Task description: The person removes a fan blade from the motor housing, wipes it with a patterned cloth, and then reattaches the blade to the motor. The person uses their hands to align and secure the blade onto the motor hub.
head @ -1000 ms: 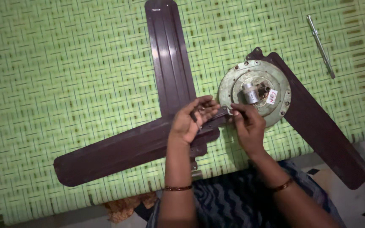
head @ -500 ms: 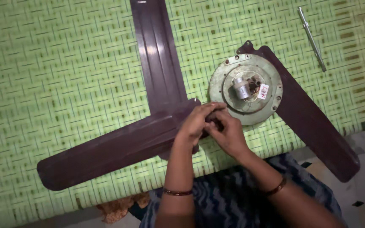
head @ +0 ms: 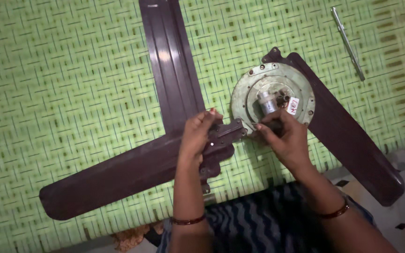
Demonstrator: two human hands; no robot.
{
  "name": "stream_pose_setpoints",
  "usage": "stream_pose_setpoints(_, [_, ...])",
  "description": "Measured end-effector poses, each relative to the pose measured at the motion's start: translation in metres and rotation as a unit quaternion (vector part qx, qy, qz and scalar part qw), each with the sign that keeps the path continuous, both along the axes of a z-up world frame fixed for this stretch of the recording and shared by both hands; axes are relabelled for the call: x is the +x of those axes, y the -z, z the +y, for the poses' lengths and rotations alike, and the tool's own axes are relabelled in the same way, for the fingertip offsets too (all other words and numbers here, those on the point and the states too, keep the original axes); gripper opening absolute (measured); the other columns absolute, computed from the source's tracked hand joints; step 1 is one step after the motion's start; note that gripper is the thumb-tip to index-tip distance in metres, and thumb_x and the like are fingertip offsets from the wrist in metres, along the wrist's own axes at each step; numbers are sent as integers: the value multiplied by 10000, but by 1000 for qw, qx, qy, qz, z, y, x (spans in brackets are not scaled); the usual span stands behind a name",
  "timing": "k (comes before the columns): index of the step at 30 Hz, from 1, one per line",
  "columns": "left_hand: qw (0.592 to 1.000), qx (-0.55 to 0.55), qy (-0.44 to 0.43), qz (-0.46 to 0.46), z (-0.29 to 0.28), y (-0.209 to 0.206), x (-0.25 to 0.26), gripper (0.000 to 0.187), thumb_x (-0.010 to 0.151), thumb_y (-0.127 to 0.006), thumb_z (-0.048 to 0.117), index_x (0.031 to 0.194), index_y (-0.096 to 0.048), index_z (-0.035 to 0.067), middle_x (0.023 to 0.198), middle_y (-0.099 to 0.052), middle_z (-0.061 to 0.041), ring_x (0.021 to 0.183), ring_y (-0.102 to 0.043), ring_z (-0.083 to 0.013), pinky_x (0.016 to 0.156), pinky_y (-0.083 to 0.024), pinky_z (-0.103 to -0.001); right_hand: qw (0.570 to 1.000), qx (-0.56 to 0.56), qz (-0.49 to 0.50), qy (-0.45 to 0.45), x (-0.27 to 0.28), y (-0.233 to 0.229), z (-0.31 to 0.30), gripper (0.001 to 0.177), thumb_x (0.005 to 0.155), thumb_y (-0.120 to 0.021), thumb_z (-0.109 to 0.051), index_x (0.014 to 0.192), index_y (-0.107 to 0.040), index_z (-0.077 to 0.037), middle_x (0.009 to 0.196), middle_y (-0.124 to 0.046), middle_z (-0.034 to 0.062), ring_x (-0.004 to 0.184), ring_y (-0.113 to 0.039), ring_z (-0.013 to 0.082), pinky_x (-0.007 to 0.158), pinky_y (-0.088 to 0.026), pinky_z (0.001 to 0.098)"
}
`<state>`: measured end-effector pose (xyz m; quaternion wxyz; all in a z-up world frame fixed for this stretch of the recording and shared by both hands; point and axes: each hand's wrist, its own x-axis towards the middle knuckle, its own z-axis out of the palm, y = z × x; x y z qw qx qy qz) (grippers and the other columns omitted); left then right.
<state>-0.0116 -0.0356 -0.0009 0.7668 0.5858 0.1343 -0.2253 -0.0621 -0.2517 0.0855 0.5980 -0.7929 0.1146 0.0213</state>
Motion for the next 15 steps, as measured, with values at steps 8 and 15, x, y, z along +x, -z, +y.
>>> stream_pose_setpoints(8, [998,48,-11,-48,-8,0,-3,219,977,-699,195,1045,-763,-3,993,-762,-91,831,-653,-130,788,-515,-289,954,-263,-137,-40,-6,6,18,126,933,-746,-60,1039,-730,6,940,-769,152,800,-746,184,707,-594,310])
stream_pose_setpoints(15, [992,85,72,-64,-9,-16,-6,183,912,-722,104,1059,-794,23,963,-786,-98,812,-694,-142,770,-549,-269,989,-102,-103,7,-11,24,14,182,967,-711,-79,1127,-703,8,950,-771,120,829,-759,136,699,-625,280])
